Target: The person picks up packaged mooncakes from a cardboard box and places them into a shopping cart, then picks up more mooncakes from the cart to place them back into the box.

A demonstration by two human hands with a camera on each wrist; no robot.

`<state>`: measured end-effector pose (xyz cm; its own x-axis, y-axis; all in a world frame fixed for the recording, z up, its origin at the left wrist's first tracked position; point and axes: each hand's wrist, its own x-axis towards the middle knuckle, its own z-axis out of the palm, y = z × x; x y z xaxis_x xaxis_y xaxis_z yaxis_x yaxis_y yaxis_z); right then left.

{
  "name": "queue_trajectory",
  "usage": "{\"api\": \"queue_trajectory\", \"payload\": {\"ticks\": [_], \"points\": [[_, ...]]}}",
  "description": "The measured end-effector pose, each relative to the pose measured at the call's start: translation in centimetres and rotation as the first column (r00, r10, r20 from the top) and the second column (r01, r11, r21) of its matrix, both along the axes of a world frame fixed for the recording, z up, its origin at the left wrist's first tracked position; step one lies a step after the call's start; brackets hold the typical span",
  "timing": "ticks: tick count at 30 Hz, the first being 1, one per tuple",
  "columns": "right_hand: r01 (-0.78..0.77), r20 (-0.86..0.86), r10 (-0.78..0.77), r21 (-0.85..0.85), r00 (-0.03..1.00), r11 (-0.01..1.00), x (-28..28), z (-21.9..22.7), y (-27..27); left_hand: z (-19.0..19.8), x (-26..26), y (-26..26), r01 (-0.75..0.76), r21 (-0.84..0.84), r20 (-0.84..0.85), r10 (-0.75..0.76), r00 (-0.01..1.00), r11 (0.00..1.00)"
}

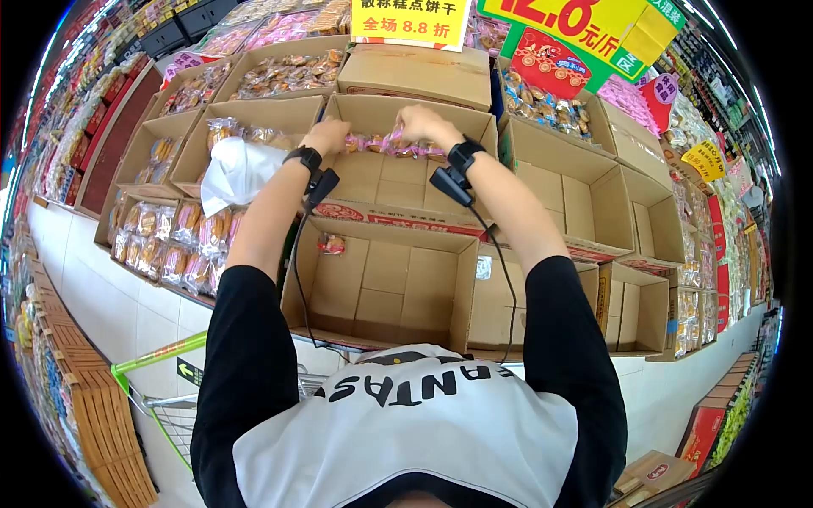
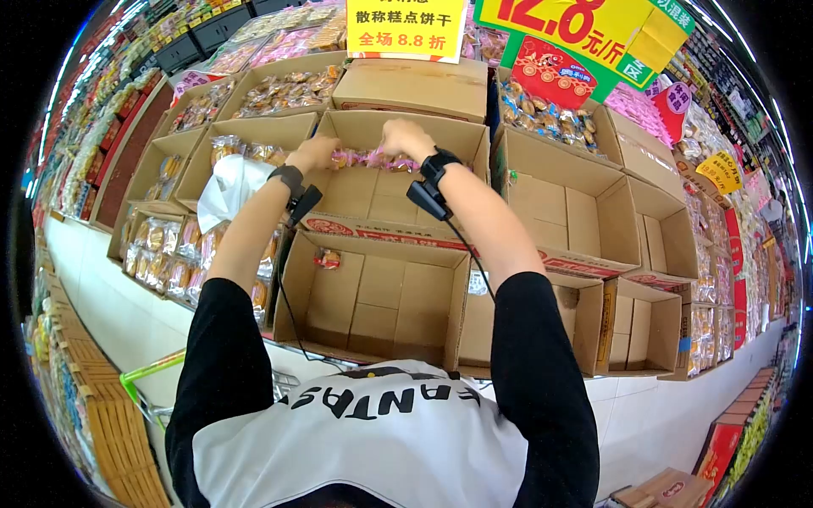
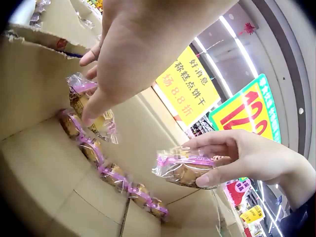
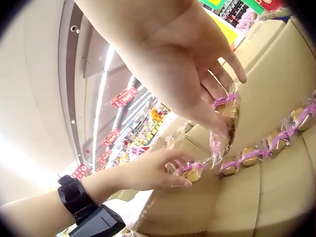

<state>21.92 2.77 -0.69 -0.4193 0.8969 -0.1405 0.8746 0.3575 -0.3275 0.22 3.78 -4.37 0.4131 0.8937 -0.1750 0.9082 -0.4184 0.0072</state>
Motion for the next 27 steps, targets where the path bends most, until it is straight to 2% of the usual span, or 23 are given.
{"api": "queue_trajectory", "payload": {"ticks": [3, 4, 5, 7, 8, 11, 13, 15, 16, 19, 21, 24, 27], "points": [[0.062, 0.064, -0.058, -0.062, 0.996, 0.996, -1.4, -0.9, -0.8, -1.0, 1.1, -0.1, -0.012, -0.027, -0.036, 0.011, 0.999, 1.0], [0.118, 0.087, -0.101, -0.22, 0.991, 0.968, -1.8, -0.9, -0.8, -1.2, 1.3, -0.1, -0.016, -0.049, -0.037, 0.014, 0.999, 0.999], [0.122, 0.089, -0.104, -0.224, 0.991, 0.967, -2.1, -1.6, -0.7, -1.7, 1.3, 0.1, -0.012, -0.054, -0.036, 0.01, 0.999, 0.998], [0.056, 0.163, -0.032, -0.141, 0.986, 0.988, -2.5, -3.9, 0.0, -2.9, 1.4, 0.7, 0.013, -0.07, -0.087, -0.019, 0.996, 0.997], [0.073, 0.176, -0.037, -0.203, 0.984, 0.976, -2.9, -4.6, 0.5, -3.3, 1.4, 0.9, 0.018, -0.068, -0.111, -0.025, 0.994, 0.998], [0.112, 0.224, -0.075, -0.161, 0.972, 0.98, -3.6, -6.5, 0.9, -4.1, 1.2, 0.9, 0.012, -0.065, -0.113, -0.019, 0.993, 0.998], [0.138, 0.211, -0.101, -0.169, 0.972, 0.976, -3.9, -7.4, 0.8, -4.4, 1.4, 0.6, 0.02, -0.051, -0.139, -0.027, 0.99, 0.998], [0.142, 0.178, -0.131, -0.05, 0.975, 0.989, -4.2, -9.8, 1.3, -4.9, 1.5, 0.8, 0.026, -0.039, -0.164, -0.032, 0.986, 0.999], [0.143, 0.178, -0.131, -0.054, 0.975, 0.988, -4.3, -10.6, 1.5, -5.3, 1.5, 1.0, 0.03, -0.025, -0.141, -0.034, 0.989, 0.999], [0.148, 0.182, -0.131, -0.085, 0.975, 0.985, -4.4, -11.5, 1.5, -6.9, 1.1, 1.8, 0.044, -0.016, -0.116, -0.046, 0.992, 0.999], [0.14, 0.195, -0.134, -0.016, 0.972, 0.99, -4.4, -11.5, 1.2, -7.0, 1.0, 1.8, 0.055, -0.015, -0.112, -0.056, 0.992, 0.998], [0.138, 0.212, -0.133, -0.008, 0.968, 0.99, -4.8, -11.6, 0.9, -7.3, 1.0, 1.7, 0.026, -0.044, -0.092, -0.03, 0.995, 0.999], [0.15, 0.166, -0.138, -0.062, 0.976, 0.987, -5.2, -12.2, 1.1, -8.3, 0.6, 2.2, 0.047, -0.045, -0.089, -0.051, 0.995, 0.998]]}}
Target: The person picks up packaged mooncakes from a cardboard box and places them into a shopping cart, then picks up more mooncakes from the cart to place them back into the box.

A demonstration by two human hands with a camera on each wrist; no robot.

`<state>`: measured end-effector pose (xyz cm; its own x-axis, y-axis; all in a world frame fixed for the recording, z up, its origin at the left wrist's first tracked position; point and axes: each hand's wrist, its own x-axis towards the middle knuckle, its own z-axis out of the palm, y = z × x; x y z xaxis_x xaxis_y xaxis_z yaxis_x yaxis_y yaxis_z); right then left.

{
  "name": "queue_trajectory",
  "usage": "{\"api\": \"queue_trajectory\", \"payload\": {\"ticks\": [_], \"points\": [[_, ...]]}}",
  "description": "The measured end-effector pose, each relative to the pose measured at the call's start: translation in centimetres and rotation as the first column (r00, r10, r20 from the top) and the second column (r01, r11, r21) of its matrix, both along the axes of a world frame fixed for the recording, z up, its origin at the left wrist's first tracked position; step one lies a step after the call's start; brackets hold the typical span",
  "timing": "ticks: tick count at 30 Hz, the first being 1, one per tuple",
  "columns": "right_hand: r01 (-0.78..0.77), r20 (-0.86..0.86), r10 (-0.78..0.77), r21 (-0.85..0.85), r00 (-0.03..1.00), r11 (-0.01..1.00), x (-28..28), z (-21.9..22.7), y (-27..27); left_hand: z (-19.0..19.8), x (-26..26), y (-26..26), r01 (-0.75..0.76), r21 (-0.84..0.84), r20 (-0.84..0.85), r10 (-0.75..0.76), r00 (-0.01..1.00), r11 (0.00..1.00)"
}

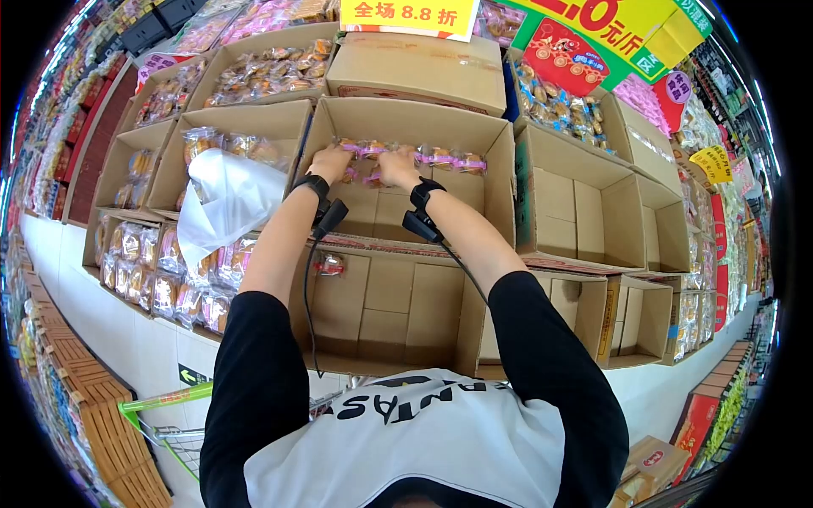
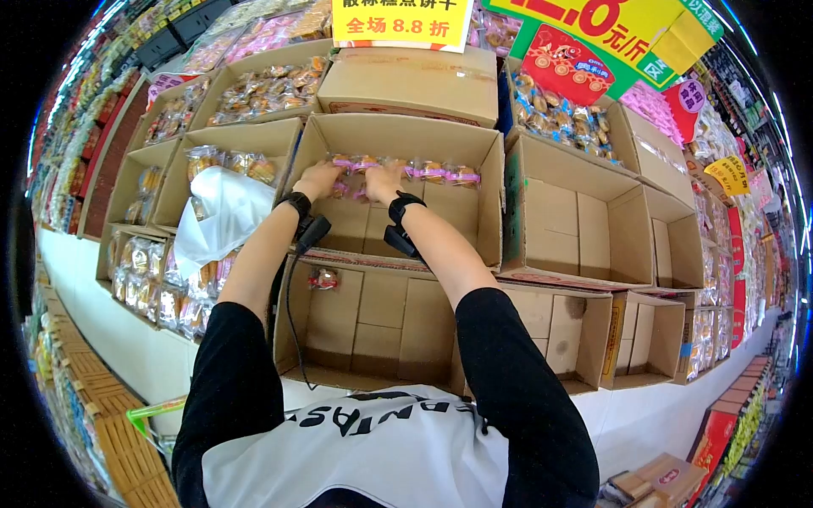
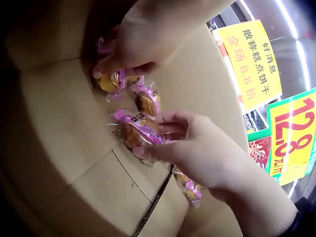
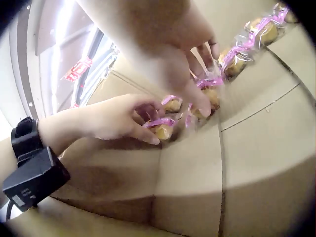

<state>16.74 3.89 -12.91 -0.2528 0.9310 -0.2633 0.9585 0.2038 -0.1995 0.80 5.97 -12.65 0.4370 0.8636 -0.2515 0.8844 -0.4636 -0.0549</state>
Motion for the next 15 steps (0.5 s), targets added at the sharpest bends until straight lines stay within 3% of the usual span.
{"api": "queue_trajectory", "payload": {"ticks": [4, 6, 9, 12, 15], "points": [[-0.013, -0.035, 0.013, -0.013, 0.999, 1.0, -0.2, -0.2, -0.1, -0.5, 0.0, 0.1, -0.011, -0.001, -0.03, 0.011, 0.999, 1.0], [0.017, -0.033, -0.013, 0.127, 0.999, 0.992, -0.5, -0.7, -0.2, -0.3, 0.2, -0.1, -0.023, 0.001, -0.026, 0.023, 0.999, 1.0], [0.011, -0.054, -0.009, 0.048, 0.999, 0.999, -0.9, -0.8, 0.7, -0.2, 0.3, -0.2, -0.026, 0.013, -0.024, 0.026, 0.999, 1.0], [-0.052, 0.029, 0.049, 0.114, 0.998, 0.992, -1.2, -0.9, 0.6, -0.8, 0.1, 0.0, -0.039, 0.025, 0.013, 0.038, 0.999, 0.999], [-0.065, 0.003, 0.065, 0.071, 0.998, 0.995, -1.1, -0.7, 0.6, -1.3, 0.0, 0.4, 0.021, 0.144, 0.054, -0.029, 0.998, 0.989]]}}
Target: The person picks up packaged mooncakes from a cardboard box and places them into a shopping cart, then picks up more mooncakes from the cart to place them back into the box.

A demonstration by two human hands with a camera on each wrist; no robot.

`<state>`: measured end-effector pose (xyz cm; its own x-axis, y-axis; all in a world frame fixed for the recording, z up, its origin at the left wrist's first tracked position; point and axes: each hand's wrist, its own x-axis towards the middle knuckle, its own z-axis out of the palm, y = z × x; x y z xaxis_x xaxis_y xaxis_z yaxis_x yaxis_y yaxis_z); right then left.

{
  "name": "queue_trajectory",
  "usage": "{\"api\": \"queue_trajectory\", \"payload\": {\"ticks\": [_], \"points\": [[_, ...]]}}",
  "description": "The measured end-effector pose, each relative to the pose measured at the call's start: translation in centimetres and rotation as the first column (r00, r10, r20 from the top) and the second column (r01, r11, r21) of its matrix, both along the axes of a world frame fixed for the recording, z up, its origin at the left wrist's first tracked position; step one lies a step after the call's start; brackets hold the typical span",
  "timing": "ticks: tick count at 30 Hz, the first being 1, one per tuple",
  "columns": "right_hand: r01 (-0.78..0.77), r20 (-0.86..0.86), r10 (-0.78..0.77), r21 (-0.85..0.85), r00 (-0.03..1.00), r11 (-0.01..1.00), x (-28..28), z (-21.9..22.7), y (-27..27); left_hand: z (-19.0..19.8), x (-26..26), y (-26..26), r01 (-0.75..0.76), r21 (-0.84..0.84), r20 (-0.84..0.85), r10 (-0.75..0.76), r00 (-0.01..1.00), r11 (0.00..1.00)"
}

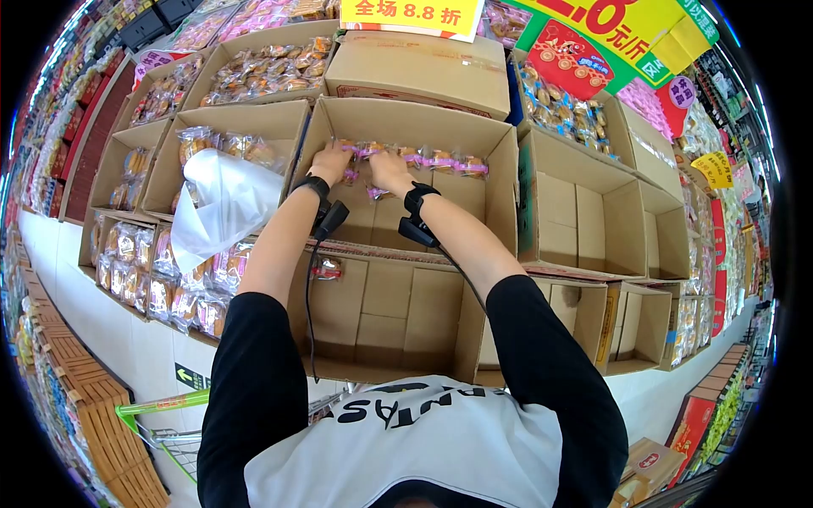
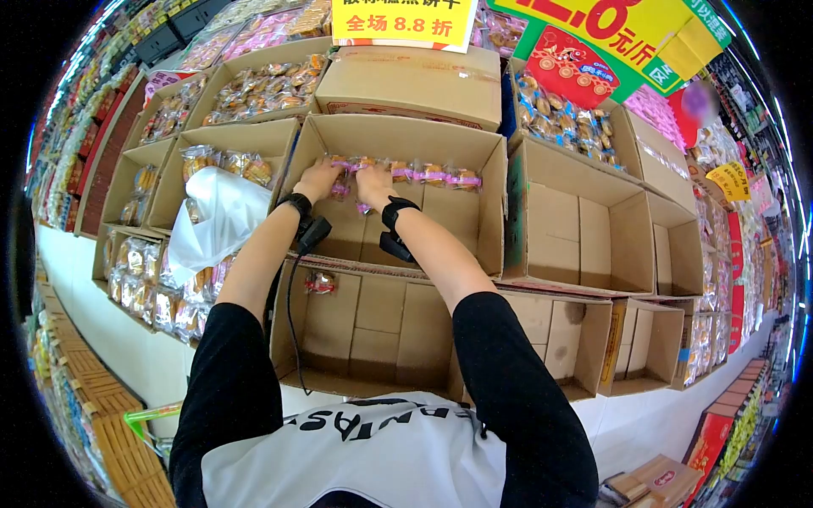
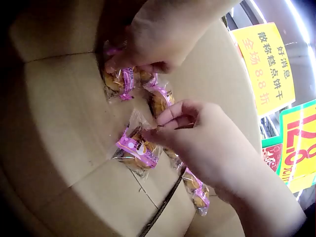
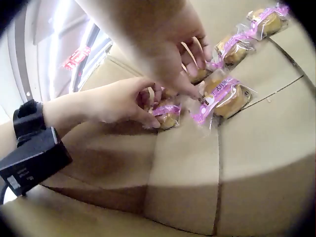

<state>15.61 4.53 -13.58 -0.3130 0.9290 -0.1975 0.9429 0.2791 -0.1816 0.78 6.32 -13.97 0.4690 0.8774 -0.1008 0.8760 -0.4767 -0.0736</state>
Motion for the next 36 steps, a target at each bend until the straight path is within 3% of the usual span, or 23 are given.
{"api": "queue_trajectory", "payload": {"ticks": [2, 4, 6, 7, 8, 9, 11, 15, 18, 19, 21, 27, 30, 36], "points": [[0.002, -0.025, -0.002, 0.013, 1.0, 1.0, 0.4, 0.2, 0.1, -0.5, 0.2, 0.6, -0.131, -0.132, 0.01, 0.133, 0.991, 0.983], [0.008, -0.05, -0.007, 0.023, 0.999, 1.0, 1.2, 0.5, 0.1, -1.8, -0.6, 1.6, -0.092, -0.144, 0.0, 0.093, 0.996, 0.985], [-0.026, 0.066, 0.039, -0.191, 0.997, 0.981, 1.9, 1.9, 0.0, -0.5, -0.3, 1.0, -0.049, -0.153, -0.005, 0.049, 0.999, 0.987], [-0.025, 0.066, 0.038, -0.191, 0.997, 0.981, 1.9, 2.4, 0.0, 1.3, 0.4, 0.3, -0.129, -0.267, -0.019, 0.129, 0.992, 0.955], [0.019, 0.16, 0.03, -0.294, 0.987, 0.956, 1.9, 2.7, 0.0, 2.7, 0.8, -0.2, -0.206, -0.377, -0.043, 0.205, 0.978, 0.903], [0.07, 0.252, 0.033, -0.389, 0.967, 0.918, 1.9, 2.9, 0.0, 2.1, 0.8, 0.2, -0.207, -0.376, -0.042, 0.206, 0.978, 0.903], [0.029, 0.264, 0.106, -0.462, 0.959, 0.887, 2.0, 2.1, 0.2, 1.0, 0.8, 0.8, -0.243, -0.732, -0.122, 0.229, 0.966, 0.637], [-0.009, 0.303, 0.214, -0.558, 0.929, 0.83, 1.7, 0.2, 0.6, 1.9, 0.9, -0.1, -0.208, -0.739, -0.126, 0.171, 0.977, 0.641], [-0.017, 0.266, 0.19, -0.54, 0.945, 0.841, 1.8, 0.8, 0.2, 3.3, 0.9, -0.5, -0.212, -0.752, -0.142, 0.161, 0.977, 0.623], [-0.017, 0.268, 0.191, -0.54, 0.944, 0.841, 1.9, 0.9, 0.1, 3.0, 0.7, -0.5, -0.231, -0.755, -0.114, 0.223, 0.968, 0.614], [-0.145, 0.066, 0.202, -0.486, 0.977, 0.862, 2.2, 1.0, 0.1, 2.7, 0.4, -0.4, -0.25, -0.756, -0.083, 0.289, 0.954, 0.605], [-0.245, -0.044, 0.25, -0.413, 0.967, 0.877, 2.2, 1.9, -0.6, 2.6, 0.3, -0.4, -0.266, -0.761, -0.051, 0.353, 0.934, 0.592], [-0.243, -0.104, 0.22, -0.373, 0.97, 0.896, 1.7, 1.4, -0.6, 1.6, -0.1, 0.4, -0.23, -0.784, -0.017, 0.35, 0.937, 0.577], [-0.17, -0.044, 0.166, -0.411, 0.985, 0.896, 1.1, 1.9, -0.9, 1.5, -0.6, 0.5, -0.188, -0.818, 0.058, 0.403, 0.913, 0.543]]}}
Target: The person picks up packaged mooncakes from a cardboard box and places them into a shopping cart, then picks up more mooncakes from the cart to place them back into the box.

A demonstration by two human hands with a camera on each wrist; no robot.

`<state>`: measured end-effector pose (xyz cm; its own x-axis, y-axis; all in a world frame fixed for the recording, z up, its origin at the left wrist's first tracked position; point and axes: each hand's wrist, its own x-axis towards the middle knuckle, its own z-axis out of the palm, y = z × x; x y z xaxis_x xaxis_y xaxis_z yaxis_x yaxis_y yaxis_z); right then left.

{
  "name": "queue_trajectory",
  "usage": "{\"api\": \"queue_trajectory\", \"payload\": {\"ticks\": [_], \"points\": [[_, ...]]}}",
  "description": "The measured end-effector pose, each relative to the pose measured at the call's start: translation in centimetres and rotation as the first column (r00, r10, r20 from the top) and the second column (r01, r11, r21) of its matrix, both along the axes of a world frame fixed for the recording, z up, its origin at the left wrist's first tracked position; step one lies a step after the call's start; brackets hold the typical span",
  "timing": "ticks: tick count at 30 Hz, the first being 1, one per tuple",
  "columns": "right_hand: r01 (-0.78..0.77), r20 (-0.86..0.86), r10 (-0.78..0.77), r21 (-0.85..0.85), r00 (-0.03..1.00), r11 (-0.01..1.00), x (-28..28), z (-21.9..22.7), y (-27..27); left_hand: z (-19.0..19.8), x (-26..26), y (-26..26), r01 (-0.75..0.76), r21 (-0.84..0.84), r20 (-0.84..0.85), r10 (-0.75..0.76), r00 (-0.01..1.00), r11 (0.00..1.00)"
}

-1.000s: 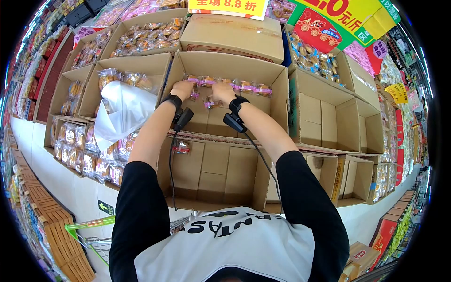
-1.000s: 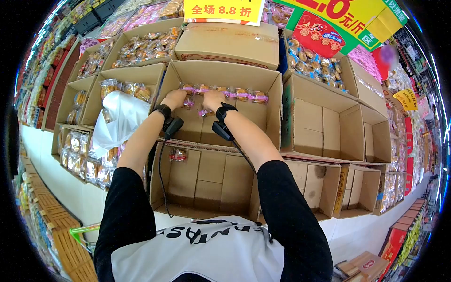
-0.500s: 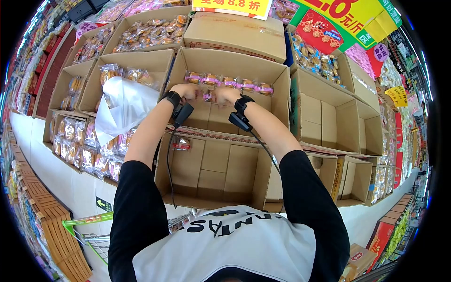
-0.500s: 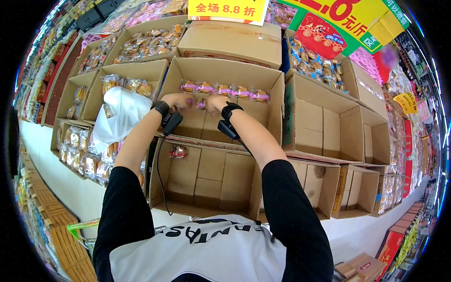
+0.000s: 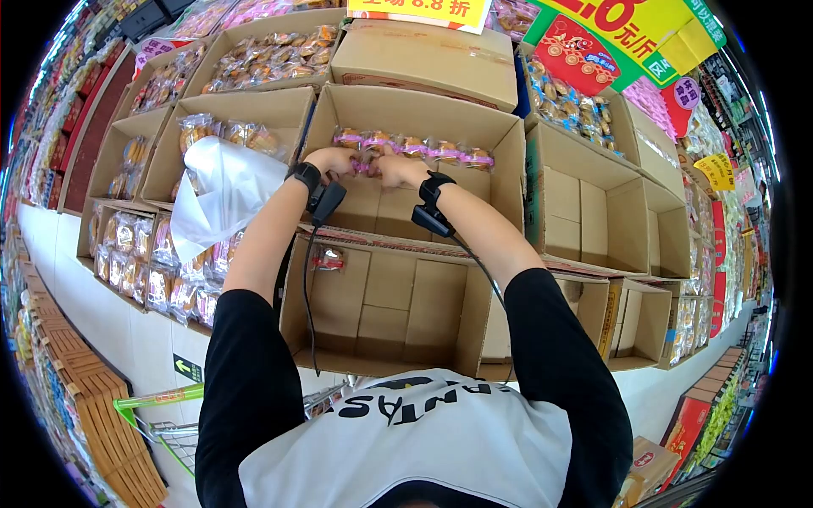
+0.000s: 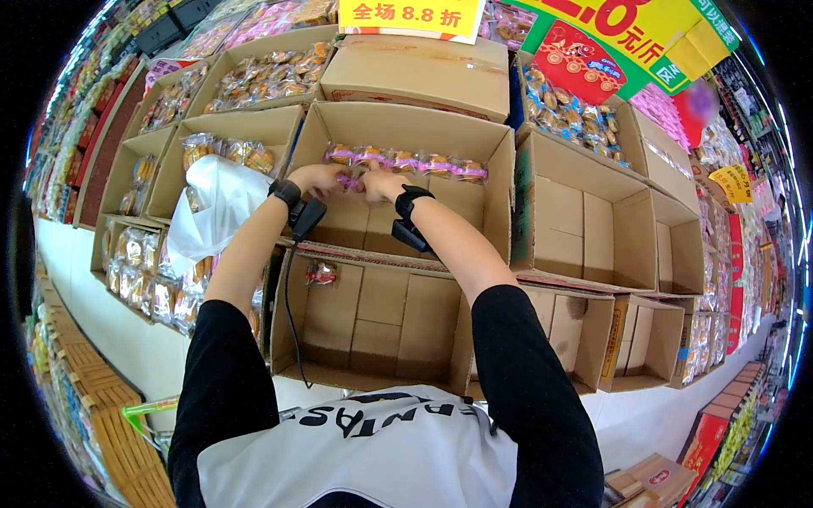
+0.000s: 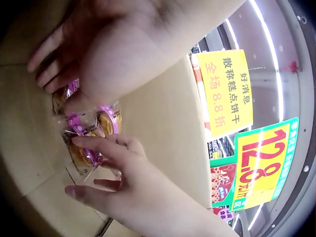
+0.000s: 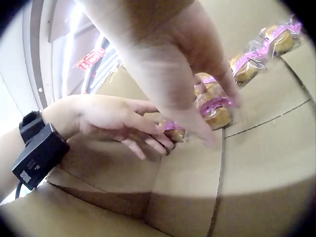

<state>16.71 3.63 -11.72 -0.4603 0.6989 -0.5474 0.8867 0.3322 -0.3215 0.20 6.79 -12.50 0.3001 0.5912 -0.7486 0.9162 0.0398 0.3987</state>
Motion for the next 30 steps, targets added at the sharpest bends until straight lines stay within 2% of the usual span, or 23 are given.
{"api": "queue_trajectory", "payload": {"ticks": [2, 8, 13, 23, 27, 30], "points": [[-0.012, -0.044, 0.013, 0.03, 0.999, 0.999, 0.2, -1.3, 0.6, -0.2, 0.0, 0.1, -0.088, -0.023, 0.023, 0.089, 0.996, 0.996], [-0.002, -0.119, 0.013, 0.085, 0.993, 0.996, 0.1, -2.7, 0.9, -0.5, 0.0, 0.6, -0.178, -0.09, 0.035, 0.182, 0.983, 0.98], [0.019, -0.137, -0.008, 0.079, 0.99, 0.997, 0.0, -1.9, 0.4, -0.9, -0.1, 0.6, -0.146, -0.067, 0.017, 0.147, 0.989, 0.987], [-0.135, -0.204, 0.16, 0.129, 0.966, 0.982, 1.0, -3.9, 1.8, 0.8, 0.2, -0.3, -0.043, -0.052, -0.014, 0.043, 0.999, 0.998], [-0.173, -0.202, 0.192, 0.112, 0.96, 0.979, 1.4, -3.9, 2.1, 1.8, 0.2, -0.6, -0.041, -0.017, -0.016, 0.041, 0.999, 0.999], [-0.221, -0.198, 0.245, 0.136, 0.949, 0.966, 1.6, -1.9, 1.7, 4.3, 0.5, -1.2, -0.126, -0.015, 0.017, 0.126, 0.992, 0.992]]}}
